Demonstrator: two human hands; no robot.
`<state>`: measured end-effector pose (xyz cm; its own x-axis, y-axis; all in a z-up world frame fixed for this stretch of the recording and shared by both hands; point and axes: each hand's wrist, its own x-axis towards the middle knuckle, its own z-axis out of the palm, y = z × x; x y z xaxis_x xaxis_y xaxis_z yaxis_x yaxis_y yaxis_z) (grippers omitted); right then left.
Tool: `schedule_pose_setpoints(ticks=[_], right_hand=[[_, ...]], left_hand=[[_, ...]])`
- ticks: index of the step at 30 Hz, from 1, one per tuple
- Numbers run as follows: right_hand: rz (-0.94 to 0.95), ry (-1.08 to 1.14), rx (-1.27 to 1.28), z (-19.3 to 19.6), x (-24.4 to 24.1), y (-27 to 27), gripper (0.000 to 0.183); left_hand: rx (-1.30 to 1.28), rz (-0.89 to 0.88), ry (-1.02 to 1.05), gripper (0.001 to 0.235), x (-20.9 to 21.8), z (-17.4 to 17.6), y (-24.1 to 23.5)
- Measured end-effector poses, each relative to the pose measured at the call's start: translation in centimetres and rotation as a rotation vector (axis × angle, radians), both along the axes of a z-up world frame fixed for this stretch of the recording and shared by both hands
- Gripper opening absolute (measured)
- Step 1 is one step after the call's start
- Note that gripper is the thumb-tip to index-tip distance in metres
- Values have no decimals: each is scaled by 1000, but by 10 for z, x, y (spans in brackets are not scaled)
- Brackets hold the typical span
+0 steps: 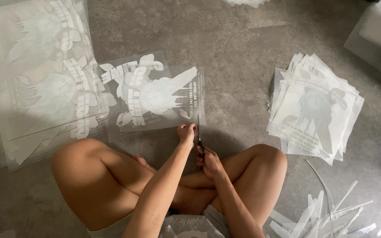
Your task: The person sits on the floor and uses scissors to cut out a printed design from a sheet of paper. They repeatedly trim the edges of the design, separating it from the surrounding material, and place the finished cutouts onto a pile.
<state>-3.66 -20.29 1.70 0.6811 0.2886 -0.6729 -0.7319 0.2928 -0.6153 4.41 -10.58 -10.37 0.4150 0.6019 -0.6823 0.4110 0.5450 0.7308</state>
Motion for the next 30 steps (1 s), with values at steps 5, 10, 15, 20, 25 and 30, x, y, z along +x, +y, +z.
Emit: schedule_pose_setpoints(ticks=[5,10,15,20,25,30], right_hand=[[-16,4,-2,-3,-1,1,18],[-21,6,-4,11,-1,3,14],[-34,-12,-5,-3,-2,1,13],[-33,-33,-12,-15,-3,-2,10],[-40,-50,-34,-6,-3,1,9],[-87,-38,-31,-16,1,2,12]], left_hand=[[2,20,-16,46,-5,11,0],[40,-75,97,60,-6,12,-3],[132,-153,165,42,-3,4,-10],[192,-168,155,36,-8,24,-5],[205,-180,101,27,-8,20,-4],[217,-187,71,22,-8,14,-6]])
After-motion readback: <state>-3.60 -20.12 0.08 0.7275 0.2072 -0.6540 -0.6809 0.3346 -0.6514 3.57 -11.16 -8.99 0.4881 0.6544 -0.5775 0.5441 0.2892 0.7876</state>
